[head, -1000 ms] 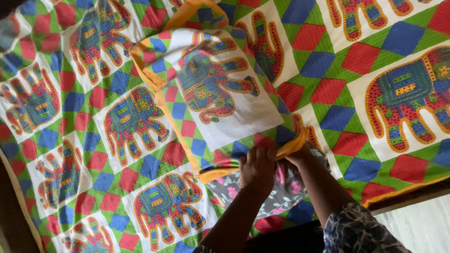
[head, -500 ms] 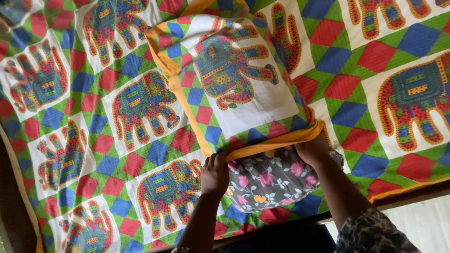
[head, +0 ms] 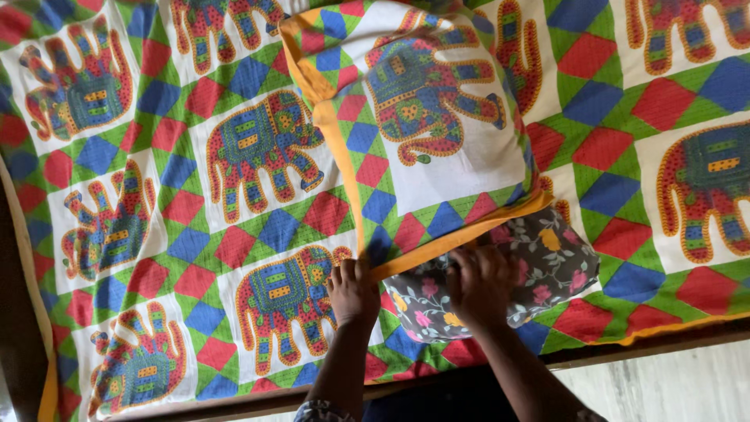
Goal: The person puts a pillow inside a pillowcase by hand on a bed.
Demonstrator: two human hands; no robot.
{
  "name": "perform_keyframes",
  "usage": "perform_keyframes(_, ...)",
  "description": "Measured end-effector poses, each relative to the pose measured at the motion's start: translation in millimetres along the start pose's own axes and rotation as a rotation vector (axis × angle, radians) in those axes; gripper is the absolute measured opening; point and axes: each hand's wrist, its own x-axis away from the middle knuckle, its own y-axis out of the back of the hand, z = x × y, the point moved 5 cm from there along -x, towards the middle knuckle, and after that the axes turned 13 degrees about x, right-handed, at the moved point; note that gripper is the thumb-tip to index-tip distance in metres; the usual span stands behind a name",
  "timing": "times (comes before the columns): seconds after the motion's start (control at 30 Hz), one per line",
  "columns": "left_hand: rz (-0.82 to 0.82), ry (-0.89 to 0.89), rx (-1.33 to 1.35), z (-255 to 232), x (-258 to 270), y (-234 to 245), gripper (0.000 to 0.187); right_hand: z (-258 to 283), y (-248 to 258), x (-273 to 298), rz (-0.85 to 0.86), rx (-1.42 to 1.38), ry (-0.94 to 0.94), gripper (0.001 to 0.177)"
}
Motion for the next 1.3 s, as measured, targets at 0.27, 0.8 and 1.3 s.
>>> perform_keyframes(0.27,-0.005,0.147,0.196,6,-11,-46,0.036,87,-69,49,0.374,0.181,-0.023,0.098)
perform_keyframes(0.8,0.062,-0.036,0.545,-16,8,-15,0.047,48,-192,92,0.550,0.689,-0.036,0.086)
perform_keyframes(1.3,-0.350,0.174,0.396,-42,-22,-8,0.034,28,14,-37,0.126,-0.118,0.126,0.033)
